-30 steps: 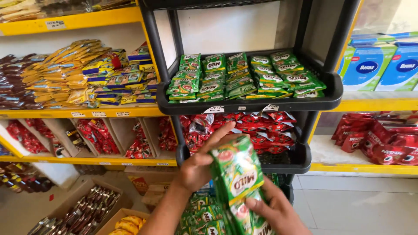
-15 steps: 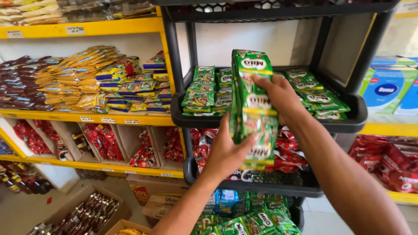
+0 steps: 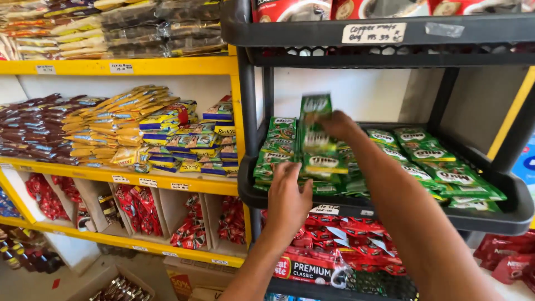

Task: The person organizes and stocks strips of chocolate malt powder sachets onto grocery store shelves.

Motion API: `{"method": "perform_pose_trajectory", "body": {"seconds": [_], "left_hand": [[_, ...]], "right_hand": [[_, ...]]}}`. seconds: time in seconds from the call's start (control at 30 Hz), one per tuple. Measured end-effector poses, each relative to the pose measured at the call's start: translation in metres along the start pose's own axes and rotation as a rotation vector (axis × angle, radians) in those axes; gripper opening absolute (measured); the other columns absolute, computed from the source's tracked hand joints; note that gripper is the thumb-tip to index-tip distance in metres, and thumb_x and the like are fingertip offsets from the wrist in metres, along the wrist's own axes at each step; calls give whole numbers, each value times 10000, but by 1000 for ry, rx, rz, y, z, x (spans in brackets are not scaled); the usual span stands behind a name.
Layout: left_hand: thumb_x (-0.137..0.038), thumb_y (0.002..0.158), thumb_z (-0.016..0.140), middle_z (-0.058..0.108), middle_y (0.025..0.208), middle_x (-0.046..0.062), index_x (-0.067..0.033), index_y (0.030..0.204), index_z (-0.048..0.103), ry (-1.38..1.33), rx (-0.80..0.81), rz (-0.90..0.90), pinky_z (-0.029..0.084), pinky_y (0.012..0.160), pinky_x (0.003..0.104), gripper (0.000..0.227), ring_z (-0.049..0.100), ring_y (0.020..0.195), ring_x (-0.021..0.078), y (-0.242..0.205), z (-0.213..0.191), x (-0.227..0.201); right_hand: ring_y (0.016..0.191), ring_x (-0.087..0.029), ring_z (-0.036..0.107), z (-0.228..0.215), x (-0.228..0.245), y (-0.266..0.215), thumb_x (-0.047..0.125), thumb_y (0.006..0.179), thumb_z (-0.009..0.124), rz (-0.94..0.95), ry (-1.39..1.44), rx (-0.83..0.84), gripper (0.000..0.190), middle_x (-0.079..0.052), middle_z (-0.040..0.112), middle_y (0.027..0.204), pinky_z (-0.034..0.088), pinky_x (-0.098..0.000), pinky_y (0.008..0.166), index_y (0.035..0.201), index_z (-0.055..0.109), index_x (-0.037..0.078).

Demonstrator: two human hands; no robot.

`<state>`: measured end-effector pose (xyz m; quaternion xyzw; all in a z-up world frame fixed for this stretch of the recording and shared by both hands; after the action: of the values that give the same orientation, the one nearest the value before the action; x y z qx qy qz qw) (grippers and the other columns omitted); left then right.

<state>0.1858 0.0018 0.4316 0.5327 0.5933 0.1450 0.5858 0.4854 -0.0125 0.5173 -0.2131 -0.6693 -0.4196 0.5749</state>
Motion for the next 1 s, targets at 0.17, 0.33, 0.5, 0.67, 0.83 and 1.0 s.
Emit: {"method": "perform_pose_trajectory", "body": {"seconds": [0.17, 0.33, 0.5, 0.67, 0.83, 1.0], "left_hand": [[-130, 829, 805, 563, 1298, 255, 48, 1271, 595, 146, -30, 103, 537, 882, 496, 520, 643, 1082, 445, -4, 0, -8], [-162, 863, 762, 540, 1294, 310, -46, 1371, 598, 194, 47, 171, 552, 786, 524, 546, 653, 985, 472, 0, -5, -42], [-30, 904, 642, 630, 1268, 282, -38, 1244, 675, 319, 8, 261, 573, 809, 504, 341, 697, 972, 440, -3, 10, -23], [-5, 930, 623, 675, 1218, 242, -10, 1236, 680, 208, -81, 231, 564, 890, 488, 311, 686, 1039, 442, -8, 1, -19], [-55, 928, 664, 633, 1316, 251, 36, 1288, 646, 123, -53, 248, 524, 1016, 465, 372, 634, 1173, 436, -18, -7, -17], [-98, 924, 714, 602, 1365, 265, 57, 1284, 640, 115, -31, 309, 489, 1042, 450, 399, 602, 1225, 421, -46, -32, -36]], "right_hand": [[807, -382, 708, -20, -81, 65, 631, 878, 712, -210, -1261, 2, 665, -304, 724, 892, 550, -496, 753, 895, 747, -32], [827, -375, 738, 0, -18, -8, 569, 858, 723, -105, -1306, 76, 641, -300, 732, 935, 581, -489, 798, 896, 733, -70], [765, -379, 786, 15, 27, -77, 502, 893, 652, -21, -1320, 202, 513, -238, 767, 934, 598, -459, 842, 889, 766, 1], [991, -377, 704, 4, 36, -97, 491, 889, 678, -293, -1526, 323, 428, -177, 745, 1021, 533, -499, 926, 956, 812, 90], [980, -399, 705, 12, 96, -178, 468, 921, 642, -346, -1389, 242, 356, -159, 760, 1003, 539, -496, 932, 1041, 810, 178], [922, -412, 699, 18, 122, -255, 475, 959, 624, -436, -1422, 223, 347, -158, 756, 937, 551, -531, 855, 1074, 795, 195]]}}
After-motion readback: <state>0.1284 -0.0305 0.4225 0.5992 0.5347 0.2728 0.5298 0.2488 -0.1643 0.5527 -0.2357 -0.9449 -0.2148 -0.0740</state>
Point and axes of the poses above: each hand's wrist, its own y-axis towards the middle knuckle, its own z-axis out of the palm, x = y × z, the point moved 4 cm from there along y, towards the middle knuckle
